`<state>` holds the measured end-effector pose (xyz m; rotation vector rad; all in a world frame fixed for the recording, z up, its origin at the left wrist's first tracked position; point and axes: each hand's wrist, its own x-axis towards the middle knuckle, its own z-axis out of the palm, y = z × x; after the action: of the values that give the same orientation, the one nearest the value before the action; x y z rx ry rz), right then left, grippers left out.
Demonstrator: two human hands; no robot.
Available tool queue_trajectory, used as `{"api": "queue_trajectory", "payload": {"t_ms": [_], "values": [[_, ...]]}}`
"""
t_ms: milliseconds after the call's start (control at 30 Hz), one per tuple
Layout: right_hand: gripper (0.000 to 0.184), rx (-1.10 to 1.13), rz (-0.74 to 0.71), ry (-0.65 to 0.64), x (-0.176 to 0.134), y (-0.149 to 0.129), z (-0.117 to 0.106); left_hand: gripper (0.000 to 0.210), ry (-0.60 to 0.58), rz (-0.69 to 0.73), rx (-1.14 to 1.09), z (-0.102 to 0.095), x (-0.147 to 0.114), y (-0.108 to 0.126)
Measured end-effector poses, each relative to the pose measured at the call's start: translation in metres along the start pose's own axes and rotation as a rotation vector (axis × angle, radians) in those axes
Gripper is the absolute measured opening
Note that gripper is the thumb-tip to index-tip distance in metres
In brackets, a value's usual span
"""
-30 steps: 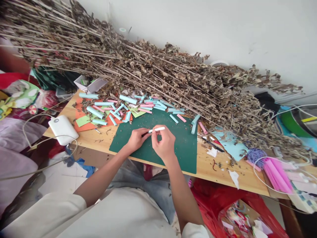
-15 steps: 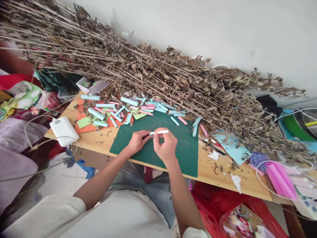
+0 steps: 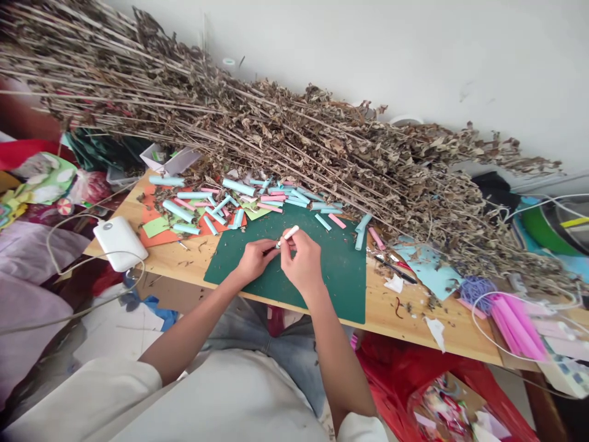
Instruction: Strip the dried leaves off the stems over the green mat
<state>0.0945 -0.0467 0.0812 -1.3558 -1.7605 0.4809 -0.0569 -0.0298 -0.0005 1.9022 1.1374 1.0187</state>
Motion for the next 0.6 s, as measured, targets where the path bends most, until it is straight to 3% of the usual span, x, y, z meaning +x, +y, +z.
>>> {"api": "queue_trajectory", "payload": {"t_ms": [200,400,600], "values": [[0.016,0.101,0.099,0.196,0.006,0.000,-0.013,0.023,0.031,0.008,0.021,0.001,0.000,0.000],[0.025,0.492,0.322,0.060,0.014,0.026,0.008,0.023,0.020,0.000,0.078,0.001,0.001,-0.002],[0.024,0.669,0.391,0.104,0.007,0.035,0.010,0.021,0.030,0.006,0.054,0.001,0.001,-0.001]]}}
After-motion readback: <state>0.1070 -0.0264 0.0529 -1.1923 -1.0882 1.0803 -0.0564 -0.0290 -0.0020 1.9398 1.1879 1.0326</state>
